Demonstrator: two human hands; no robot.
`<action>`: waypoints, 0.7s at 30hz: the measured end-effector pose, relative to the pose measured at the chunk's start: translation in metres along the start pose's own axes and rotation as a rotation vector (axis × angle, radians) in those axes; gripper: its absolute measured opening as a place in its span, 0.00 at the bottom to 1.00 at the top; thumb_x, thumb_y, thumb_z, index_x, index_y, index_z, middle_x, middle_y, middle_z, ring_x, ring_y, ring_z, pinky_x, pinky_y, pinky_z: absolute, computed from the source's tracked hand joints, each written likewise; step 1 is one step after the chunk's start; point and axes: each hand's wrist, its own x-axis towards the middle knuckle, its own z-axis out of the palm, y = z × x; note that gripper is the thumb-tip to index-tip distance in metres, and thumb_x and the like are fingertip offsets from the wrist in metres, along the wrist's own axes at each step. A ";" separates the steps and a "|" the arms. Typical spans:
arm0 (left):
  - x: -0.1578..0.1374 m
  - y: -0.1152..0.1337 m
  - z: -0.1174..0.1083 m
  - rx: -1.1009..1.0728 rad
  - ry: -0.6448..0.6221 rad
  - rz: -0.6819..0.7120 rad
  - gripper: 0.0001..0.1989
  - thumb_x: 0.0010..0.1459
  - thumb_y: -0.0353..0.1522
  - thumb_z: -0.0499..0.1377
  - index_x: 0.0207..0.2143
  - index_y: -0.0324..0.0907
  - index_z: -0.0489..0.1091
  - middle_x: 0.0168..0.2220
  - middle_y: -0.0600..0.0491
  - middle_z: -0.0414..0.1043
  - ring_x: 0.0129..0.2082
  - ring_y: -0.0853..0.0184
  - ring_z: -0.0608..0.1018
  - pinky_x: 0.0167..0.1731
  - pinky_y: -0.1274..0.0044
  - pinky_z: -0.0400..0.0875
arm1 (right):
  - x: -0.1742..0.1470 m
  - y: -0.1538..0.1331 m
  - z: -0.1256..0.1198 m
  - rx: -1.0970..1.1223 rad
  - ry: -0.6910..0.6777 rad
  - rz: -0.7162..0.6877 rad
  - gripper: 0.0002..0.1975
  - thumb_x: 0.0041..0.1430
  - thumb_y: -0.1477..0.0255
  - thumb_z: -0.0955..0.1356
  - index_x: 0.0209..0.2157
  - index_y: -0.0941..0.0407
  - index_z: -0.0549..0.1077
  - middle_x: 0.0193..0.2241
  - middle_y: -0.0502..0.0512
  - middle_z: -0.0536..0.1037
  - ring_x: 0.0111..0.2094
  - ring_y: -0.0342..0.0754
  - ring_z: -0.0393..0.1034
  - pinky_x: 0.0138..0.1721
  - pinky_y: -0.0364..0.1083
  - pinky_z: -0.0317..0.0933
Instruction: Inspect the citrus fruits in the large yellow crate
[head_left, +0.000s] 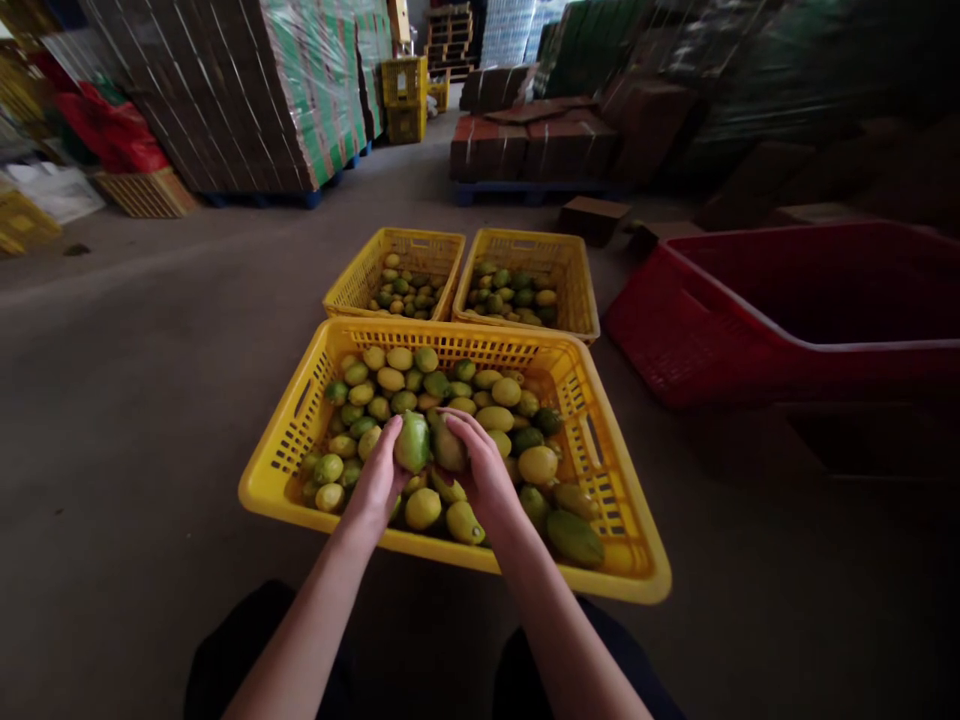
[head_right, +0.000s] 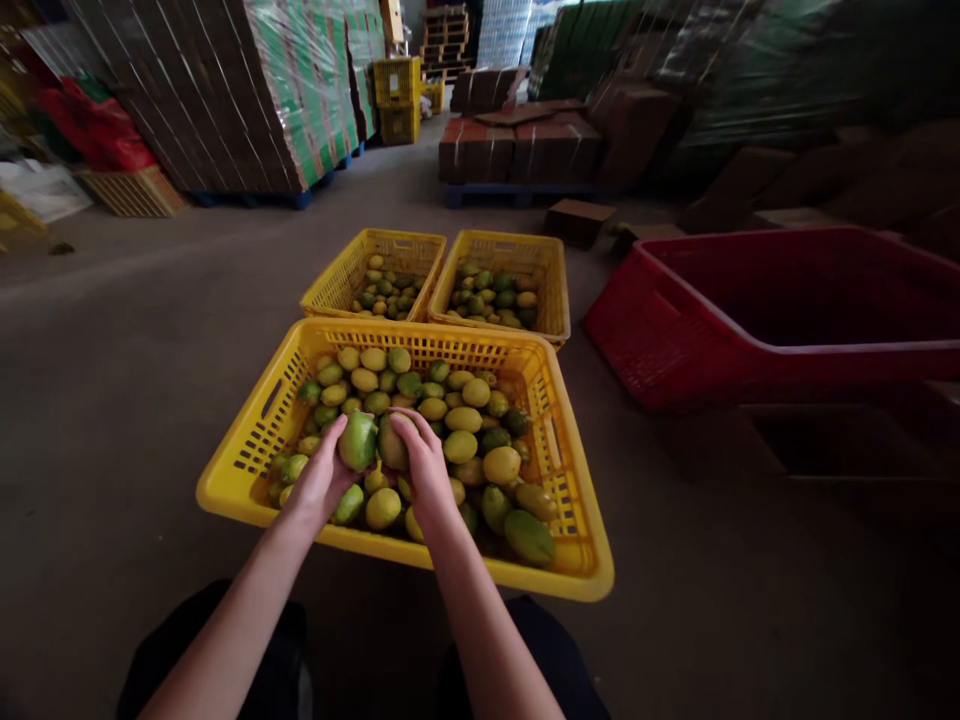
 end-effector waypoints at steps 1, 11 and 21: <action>-0.004 0.003 0.002 -0.007 -0.001 -0.007 0.15 0.66 0.37 0.56 0.50 0.42 0.74 0.48 0.47 0.79 0.50 0.60 0.80 0.38 0.77 0.77 | -0.001 0.000 0.001 0.019 -0.012 -0.025 0.19 0.44 0.59 0.74 0.38 0.52 0.78 0.32 0.48 0.76 0.27 0.44 0.66 0.20 0.41 0.58; -0.031 0.014 0.012 -0.178 0.012 -0.018 0.08 0.63 0.34 0.59 0.40 0.39 0.73 0.33 0.51 0.78 0.23 0.71 0.76 0.21 0.82 0.71 | -0.015 -0.005 0.018 0.306 0.089 0.204 0.14 0.45 0.62 0.75 0.26 0.54 0.69 0.19 0.45 0.72 0.16 0.40 0.62 0.11 0.37 0.49; -0.017 0.011 0.004 -0.343 0.094 -0.069 0.12 0.69 0.35 0.52 0.36 0.41 0.72 0.31 0.51 0.75 0.25 0.69 0.76 0.22 0.80 0.73 | 0.004 0.004 0.015 0.526 0.191 0.192 0.06 0.57 0.69 0.68 0.28 0.54 0.72 0.21 0.48 0.76 0.21 0.45 0.71 0.17 0.43 0.64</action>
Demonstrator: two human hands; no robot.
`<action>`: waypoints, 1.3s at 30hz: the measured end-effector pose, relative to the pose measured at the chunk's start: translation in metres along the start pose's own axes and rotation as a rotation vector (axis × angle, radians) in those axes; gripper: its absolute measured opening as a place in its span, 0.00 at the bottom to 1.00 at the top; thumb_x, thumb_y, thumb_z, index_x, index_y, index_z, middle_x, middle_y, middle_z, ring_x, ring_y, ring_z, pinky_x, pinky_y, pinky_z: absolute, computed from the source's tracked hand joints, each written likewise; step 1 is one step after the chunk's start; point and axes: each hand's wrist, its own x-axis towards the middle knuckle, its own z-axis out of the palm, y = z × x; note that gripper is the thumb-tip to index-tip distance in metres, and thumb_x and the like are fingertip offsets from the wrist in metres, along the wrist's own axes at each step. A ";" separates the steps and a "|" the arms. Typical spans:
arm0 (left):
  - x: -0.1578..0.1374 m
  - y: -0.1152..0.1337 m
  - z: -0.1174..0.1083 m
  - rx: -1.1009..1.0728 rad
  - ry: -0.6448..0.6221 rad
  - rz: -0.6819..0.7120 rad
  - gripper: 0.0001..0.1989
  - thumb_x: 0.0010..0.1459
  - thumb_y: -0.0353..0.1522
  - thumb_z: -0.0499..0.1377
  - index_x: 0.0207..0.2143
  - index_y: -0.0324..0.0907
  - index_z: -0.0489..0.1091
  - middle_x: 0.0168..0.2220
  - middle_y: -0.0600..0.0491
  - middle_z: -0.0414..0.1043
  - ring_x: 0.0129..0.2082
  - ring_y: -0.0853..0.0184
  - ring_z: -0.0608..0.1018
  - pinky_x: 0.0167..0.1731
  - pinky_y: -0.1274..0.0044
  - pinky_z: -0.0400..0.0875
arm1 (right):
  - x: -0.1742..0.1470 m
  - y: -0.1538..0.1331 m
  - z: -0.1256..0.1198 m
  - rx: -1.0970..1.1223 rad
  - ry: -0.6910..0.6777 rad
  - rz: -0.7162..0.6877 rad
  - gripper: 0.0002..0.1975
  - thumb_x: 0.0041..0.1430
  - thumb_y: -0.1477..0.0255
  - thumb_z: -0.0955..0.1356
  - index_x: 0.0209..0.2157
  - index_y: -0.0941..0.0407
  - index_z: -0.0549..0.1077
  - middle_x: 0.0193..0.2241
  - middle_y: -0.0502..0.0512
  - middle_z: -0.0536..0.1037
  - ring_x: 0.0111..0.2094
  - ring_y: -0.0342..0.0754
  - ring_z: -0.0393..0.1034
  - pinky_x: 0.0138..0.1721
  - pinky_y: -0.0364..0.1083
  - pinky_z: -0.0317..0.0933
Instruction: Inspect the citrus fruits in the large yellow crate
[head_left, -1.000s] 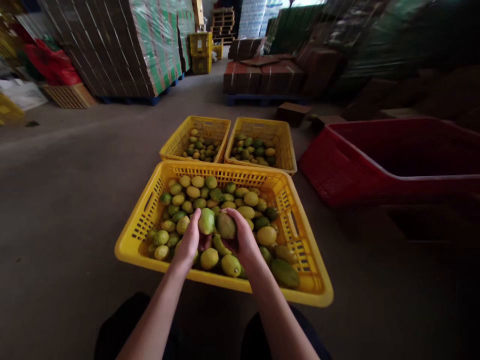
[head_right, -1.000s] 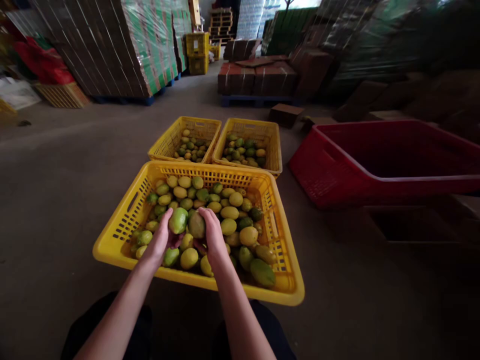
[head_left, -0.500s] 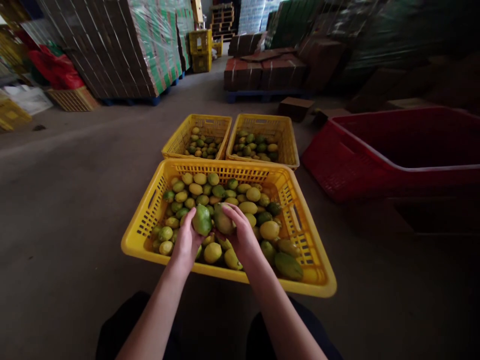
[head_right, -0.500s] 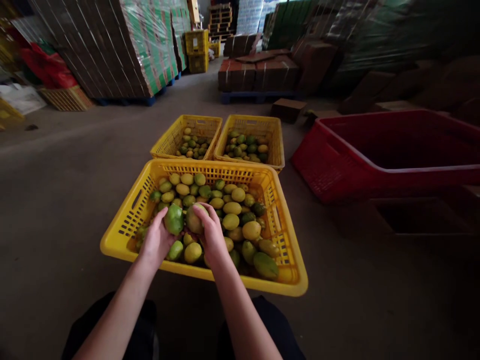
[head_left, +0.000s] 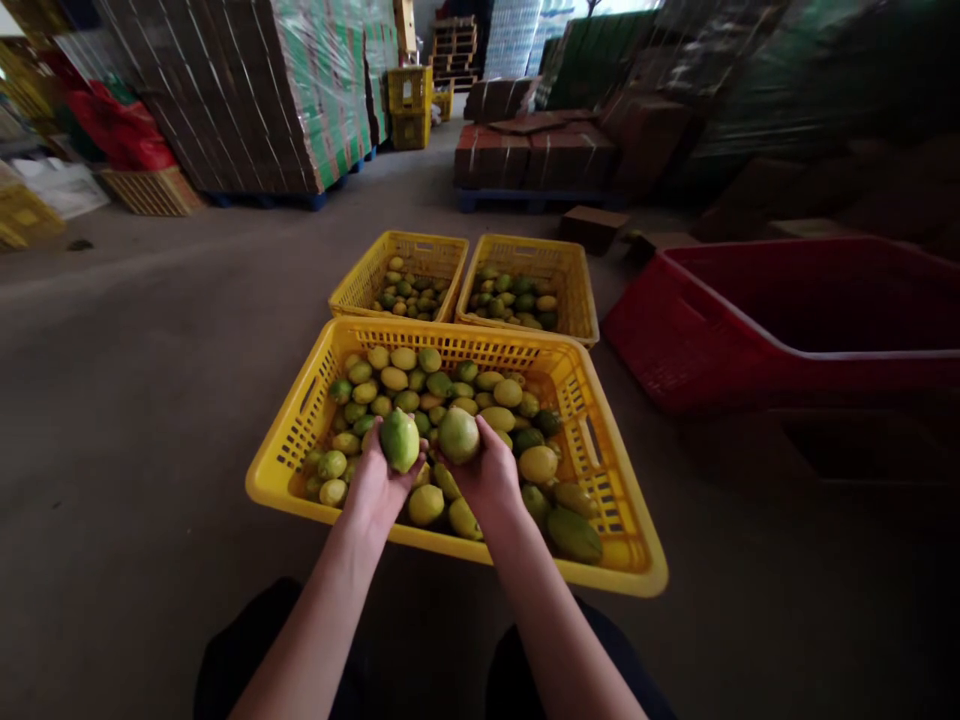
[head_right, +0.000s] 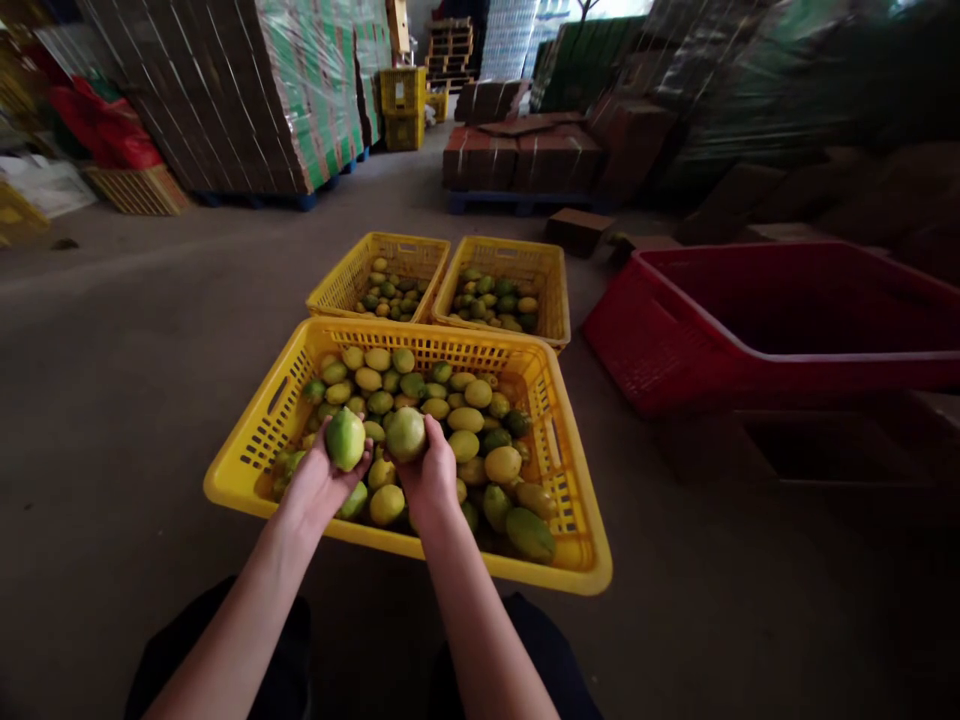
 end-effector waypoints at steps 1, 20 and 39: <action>0.001 0.000 0.000 0.004 -0.006 -0.026 0.12 0.69 0.34 0.51 0.37 0.41 0.72 0.30 0.51 0.75 0.25 0.69 0.76 0.21 0.80 0.73 | 0.000 0.000 0.000 0.012 0.003 -0.001 0.06 0.58 0.69 0.68 0.28 0.55 0.72 0.21 0.48 0.77 0.21 0.45 0.71 0.18 0.43 0.64; 0.011 -0.003 -0.001 0.008 0.073 -0.036 0.14 0.69 0.33 0.49 0.33 0.41 0.69 0.25 0.55 0.73 0.18 0.71 0.76 0.12 0.84 0.67 | 0.007 -0.007 -0.006 0.010 -0.116 0.141 0.13 0.62 0.62 0.65 0.28 0.55 0.73 0.21 0.52 0.78 0.20 0.47 0.72 0.17 0.43 0.61; 0.010 -0.002 -0.003 -0.151 0.077 -0.144 0.16 0.66 0.39 0.50 0.33 0.39 0.70 0.25 0.52 0.69 0.19 0.69 0.71 0.14 0.80 0.64 | 0.015 -0.010 -0.016 0.042 0.004 0.147 0.13 0.60 0.62 0.63 0.31 0.55 0.74 0.21 0.52 0.77 0.20 0.48 0.71 0.18 0.43 0.61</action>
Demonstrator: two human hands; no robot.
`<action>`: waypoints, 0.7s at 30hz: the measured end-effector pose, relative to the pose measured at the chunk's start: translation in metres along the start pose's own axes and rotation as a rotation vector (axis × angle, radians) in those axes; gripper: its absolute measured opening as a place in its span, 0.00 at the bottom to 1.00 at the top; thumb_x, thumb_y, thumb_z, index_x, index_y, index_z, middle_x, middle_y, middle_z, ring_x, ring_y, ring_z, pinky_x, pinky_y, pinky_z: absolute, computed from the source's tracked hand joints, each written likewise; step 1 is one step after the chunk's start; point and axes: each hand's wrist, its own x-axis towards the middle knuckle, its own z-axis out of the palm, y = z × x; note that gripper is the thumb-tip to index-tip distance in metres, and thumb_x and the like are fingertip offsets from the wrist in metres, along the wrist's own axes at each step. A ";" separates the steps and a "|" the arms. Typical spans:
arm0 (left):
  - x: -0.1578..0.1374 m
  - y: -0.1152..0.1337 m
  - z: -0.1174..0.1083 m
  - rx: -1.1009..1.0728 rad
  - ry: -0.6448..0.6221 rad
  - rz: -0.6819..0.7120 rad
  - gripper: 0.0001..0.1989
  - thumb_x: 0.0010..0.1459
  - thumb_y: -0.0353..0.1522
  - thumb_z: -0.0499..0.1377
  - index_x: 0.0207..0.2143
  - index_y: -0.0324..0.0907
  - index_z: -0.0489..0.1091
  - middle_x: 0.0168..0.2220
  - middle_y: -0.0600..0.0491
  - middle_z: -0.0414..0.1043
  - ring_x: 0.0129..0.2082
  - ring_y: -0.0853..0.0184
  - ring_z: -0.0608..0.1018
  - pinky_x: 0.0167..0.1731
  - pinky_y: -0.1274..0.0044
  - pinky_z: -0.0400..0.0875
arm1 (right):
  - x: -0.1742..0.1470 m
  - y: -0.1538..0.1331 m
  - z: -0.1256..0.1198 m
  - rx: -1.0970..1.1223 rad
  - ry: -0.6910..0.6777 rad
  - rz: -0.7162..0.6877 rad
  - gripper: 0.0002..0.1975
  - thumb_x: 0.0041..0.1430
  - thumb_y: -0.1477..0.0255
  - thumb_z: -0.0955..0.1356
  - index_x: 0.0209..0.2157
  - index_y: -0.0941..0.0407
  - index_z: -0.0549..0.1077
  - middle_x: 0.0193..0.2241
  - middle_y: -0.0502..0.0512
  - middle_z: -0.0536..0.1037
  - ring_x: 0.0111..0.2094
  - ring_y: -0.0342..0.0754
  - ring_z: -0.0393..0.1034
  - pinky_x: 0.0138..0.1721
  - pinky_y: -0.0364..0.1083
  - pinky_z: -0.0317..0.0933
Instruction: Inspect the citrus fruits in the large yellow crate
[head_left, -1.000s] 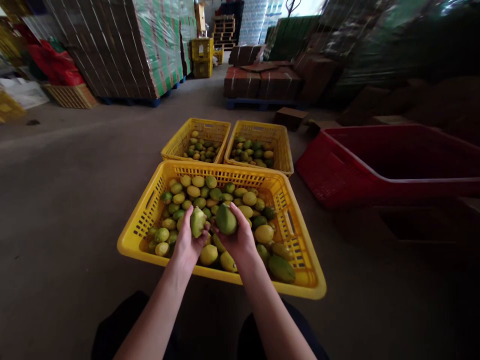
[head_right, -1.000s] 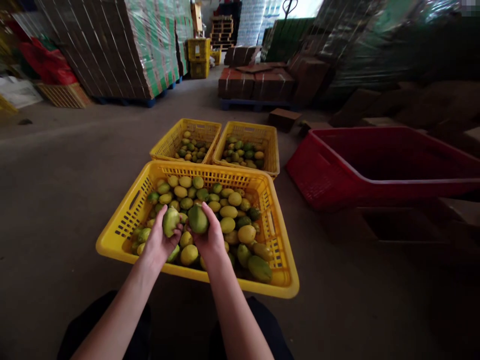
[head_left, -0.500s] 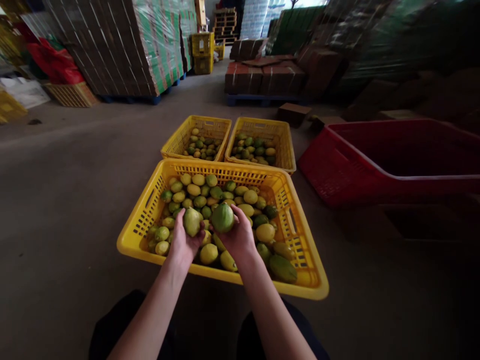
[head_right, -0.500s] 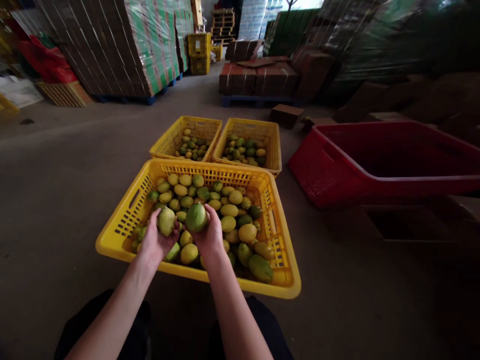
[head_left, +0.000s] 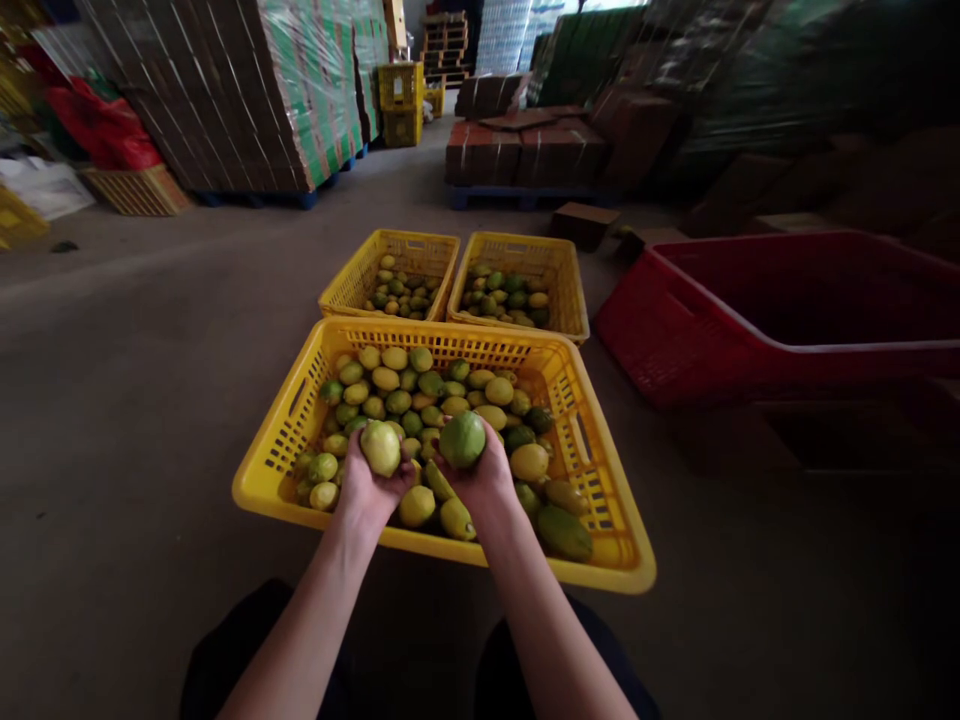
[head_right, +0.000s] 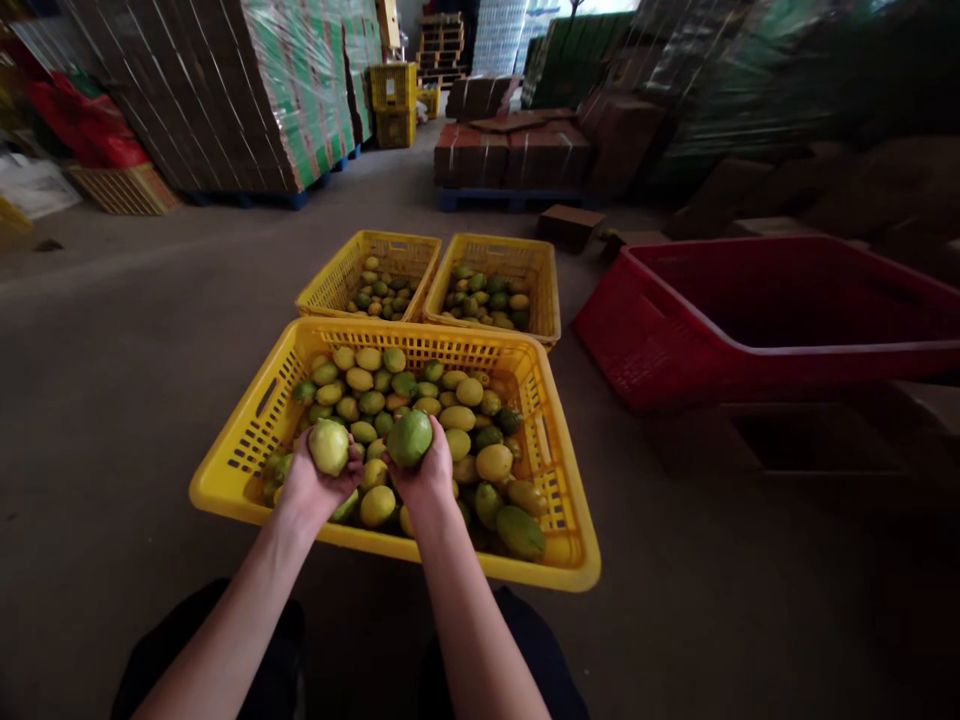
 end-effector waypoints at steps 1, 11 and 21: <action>-0.001 0.000 0.000 -0.014 0.001 -0.019 0.16 0.66 0.39 0.49 0.32 0.39 0.69 0.25 0.52 0.69 0.19 0.69 0.71 0.14 0.79 0.65 | -0.003 -0.002 0.001 0.008 0.014 -0.007 0.13 0.60 0.62 0.63 0.30 0.55 0.73 0.19 0.51 0.75 0.19 0.47 0.69 0.18 0.43 0.60; 0.005 -0.001 -0.001 -0.043 0.009 0.000 0.12 0.67 0.35 0.50 0.33 0.40 0.68 0.28 0.52 0.71 0.24 0.69 0.76 0.20 0.79 0.74 | -0.012 -0.003 0.014 -0.003 0.207 0.006 0.11 0.62 0.64 0.60 0.29 0.52 0.68 0.18 0.49 0.74 0.20 0.48 0.70 0.20 0.45 0.64; 0.002 0.004 -0.004 -0.114 -0.078 -0.051 0.16 0.65 0.38 0.51 0.37 0.34 0.70 0.26 0.49 0.71 0.21 0.69 0.74 0.19 0.79 0.74 | -0.007 0.001 0.010 0.031 0.292 0.017 0.07 0.59 0.63 0.62 0.30 0.51 0.65 0.17 0.46 0.71 0.19 0.49 0.69 0.22 0.47 0.66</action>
